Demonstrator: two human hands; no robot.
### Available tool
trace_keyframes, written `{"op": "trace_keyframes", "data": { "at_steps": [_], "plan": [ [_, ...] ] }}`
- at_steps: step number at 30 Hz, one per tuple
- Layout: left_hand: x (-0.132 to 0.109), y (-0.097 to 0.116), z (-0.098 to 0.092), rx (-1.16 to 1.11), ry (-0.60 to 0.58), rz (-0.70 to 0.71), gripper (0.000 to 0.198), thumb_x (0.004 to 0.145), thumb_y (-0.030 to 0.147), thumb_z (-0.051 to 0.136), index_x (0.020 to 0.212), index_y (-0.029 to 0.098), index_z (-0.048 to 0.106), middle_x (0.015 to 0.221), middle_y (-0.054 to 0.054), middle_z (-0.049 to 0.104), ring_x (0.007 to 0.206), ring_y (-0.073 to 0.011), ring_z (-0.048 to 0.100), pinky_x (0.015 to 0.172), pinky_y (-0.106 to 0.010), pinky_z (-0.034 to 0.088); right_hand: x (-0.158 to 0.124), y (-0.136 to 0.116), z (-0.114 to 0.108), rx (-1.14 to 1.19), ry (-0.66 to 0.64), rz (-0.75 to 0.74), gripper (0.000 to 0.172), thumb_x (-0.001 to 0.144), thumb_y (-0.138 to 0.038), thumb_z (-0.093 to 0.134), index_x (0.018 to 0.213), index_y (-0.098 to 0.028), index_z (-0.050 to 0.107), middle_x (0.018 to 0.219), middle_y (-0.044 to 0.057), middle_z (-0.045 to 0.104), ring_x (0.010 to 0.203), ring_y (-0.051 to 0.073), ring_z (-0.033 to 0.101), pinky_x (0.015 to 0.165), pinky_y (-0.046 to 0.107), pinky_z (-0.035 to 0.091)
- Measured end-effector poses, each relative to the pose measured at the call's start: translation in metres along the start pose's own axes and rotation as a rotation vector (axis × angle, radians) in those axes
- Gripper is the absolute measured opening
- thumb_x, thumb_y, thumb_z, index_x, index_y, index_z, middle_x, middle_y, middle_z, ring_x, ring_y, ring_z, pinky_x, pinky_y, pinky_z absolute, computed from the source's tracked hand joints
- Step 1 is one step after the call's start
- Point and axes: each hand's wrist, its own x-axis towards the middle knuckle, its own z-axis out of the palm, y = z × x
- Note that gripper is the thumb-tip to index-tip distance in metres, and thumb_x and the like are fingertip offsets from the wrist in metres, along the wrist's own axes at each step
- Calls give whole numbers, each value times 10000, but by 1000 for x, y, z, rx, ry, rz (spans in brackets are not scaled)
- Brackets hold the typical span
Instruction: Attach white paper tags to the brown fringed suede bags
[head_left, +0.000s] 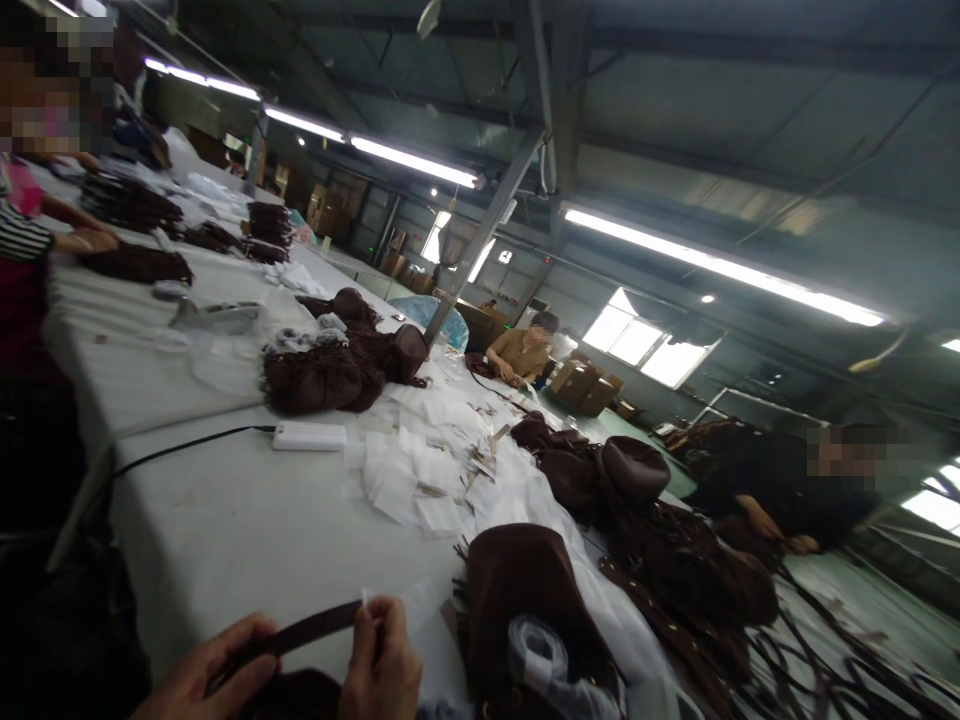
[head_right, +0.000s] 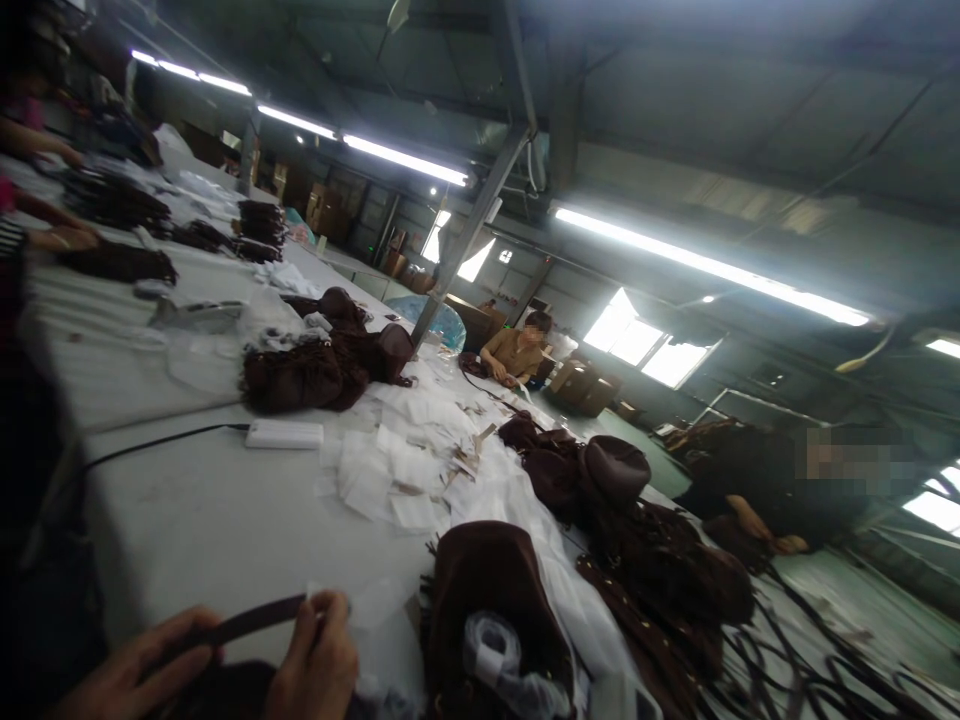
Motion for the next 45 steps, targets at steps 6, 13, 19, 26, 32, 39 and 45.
{"op": "trace_keyframes", "data": {
  "at_steps": [6,13,19,26,32,39,45],
  "plan": [
    [7,27,17,37,12,150,250,792,408,609,877,175,639,826,-15,662,831,-208,595,763,-276,470,-13,-33,-7,-156,-240,-191,234,939,-313,360,825,-259,557,734,0,638,681,182,624,624,277,400],
    [-4,5,-5,-313,-75,-6,350,833,399,569,1106,179,576,1007,-46,672,908,-216,612,795,-309,482,-9,-30,-9,-114,-361,-69,236,927,-346,404,762,-248,541,680,-18,616,615,153,581,589,245,390],
    [-11,0,-10,-194,-46,113,273,824,322,604,1053,183,556,1007,-37,655,974,-208,593,848,-297,462,-9,-29,-4,-176,-388,-80,213,929,-342,409,810,-242,555,745,0,624,680,169,584,626,266,383],
    [-17,12,16,81,187,173,228,807,258,574,1026,195,575,1033,-54,673,1033,-233,615,900,-301,461,-29,-51,0,-350,-320,-410,258,947,-228,353,759,-236,530,700,6,550,645,178,540,633,297,350],
    [-20,2,20,92,252,167,339,805,289,588,1131,231,515,1190,-92,634,1105,-248,597,970,-358,437,-23,-46,-1,-289,-276,-353,219,954,-246,392,791,-233,539,704,-2,582,635,160,557,595,274,356],
    [-20,8,17,118,248,234,243,867,309,484,1095,232,518,1112,-64,671,1042,-211,619,894,-267,461,-49,-53,12,-376,-271,-488,324,978,-223,296,790,-222,560,697,26,543,678,194,521,648,316,324],
    [-21,-1,13,158,239,261,175,812,209,506,977,216,564,975,-22,669,956,-187,608,877,-246,451,-52,-39,16,-146,-291,-364,238,965,-233,378,842,-213,580,720,13,549,656,153,537,608,266,370]
  ]
}}
